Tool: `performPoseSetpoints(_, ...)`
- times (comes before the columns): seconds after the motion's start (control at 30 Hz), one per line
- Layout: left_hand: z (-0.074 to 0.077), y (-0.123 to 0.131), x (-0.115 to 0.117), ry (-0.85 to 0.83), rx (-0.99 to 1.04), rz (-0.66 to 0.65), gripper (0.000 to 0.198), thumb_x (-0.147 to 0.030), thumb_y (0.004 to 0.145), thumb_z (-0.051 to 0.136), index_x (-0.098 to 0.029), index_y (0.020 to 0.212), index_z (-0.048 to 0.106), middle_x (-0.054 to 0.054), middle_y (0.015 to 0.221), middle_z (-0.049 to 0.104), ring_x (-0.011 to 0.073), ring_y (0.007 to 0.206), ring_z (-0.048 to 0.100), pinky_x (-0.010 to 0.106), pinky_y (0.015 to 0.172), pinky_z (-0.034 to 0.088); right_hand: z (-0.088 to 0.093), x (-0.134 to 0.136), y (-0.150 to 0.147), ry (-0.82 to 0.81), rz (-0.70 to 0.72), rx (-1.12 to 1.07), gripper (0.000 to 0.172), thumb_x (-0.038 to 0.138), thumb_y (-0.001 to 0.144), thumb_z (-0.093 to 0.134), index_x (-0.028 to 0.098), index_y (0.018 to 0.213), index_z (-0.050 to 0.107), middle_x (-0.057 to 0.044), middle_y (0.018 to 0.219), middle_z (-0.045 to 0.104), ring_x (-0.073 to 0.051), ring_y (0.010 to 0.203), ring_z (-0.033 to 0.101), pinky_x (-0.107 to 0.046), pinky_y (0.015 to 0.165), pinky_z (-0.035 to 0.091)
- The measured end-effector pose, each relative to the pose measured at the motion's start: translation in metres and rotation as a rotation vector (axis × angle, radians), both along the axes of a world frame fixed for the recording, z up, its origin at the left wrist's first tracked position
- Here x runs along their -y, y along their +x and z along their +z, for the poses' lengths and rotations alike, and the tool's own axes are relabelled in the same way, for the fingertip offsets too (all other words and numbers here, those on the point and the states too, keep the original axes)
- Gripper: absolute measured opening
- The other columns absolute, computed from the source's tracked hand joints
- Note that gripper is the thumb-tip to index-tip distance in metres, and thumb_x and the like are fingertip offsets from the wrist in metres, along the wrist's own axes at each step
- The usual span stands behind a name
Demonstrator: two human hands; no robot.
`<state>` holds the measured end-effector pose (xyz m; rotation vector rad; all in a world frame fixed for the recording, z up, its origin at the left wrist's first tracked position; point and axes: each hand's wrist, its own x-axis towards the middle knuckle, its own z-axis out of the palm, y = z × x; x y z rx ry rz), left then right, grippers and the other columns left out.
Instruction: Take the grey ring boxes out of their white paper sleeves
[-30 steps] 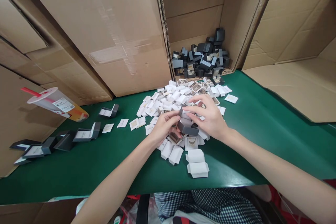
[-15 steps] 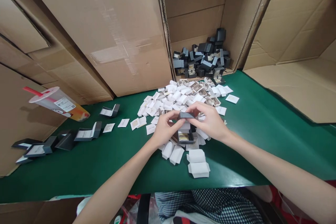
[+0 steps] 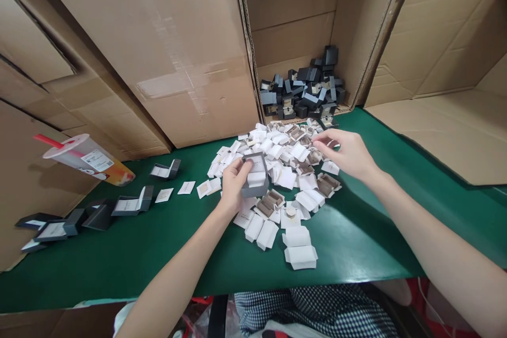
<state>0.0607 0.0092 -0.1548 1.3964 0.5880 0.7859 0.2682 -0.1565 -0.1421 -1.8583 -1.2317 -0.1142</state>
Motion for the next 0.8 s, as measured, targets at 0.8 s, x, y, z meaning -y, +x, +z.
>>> performPoseSetpoints(0.8,-0.006,0.000,-0.003,-0.006,-0.081,-0.057,0.028,-0.042,0.075,0.067,-0.016,0.082,0.060,-0.003,0.063,0.055,0.0076,0.051,0.047,0.017,0.044,0.033,-0.024,-0.004,0.023,-0.215,-0.187,0.056,0.030,0.030,0.074,0.061,0.016,0.099,0.066,-0.008,0.091,0.061,-0.020,0.073,0.060,-0.033,0.068,0.048)
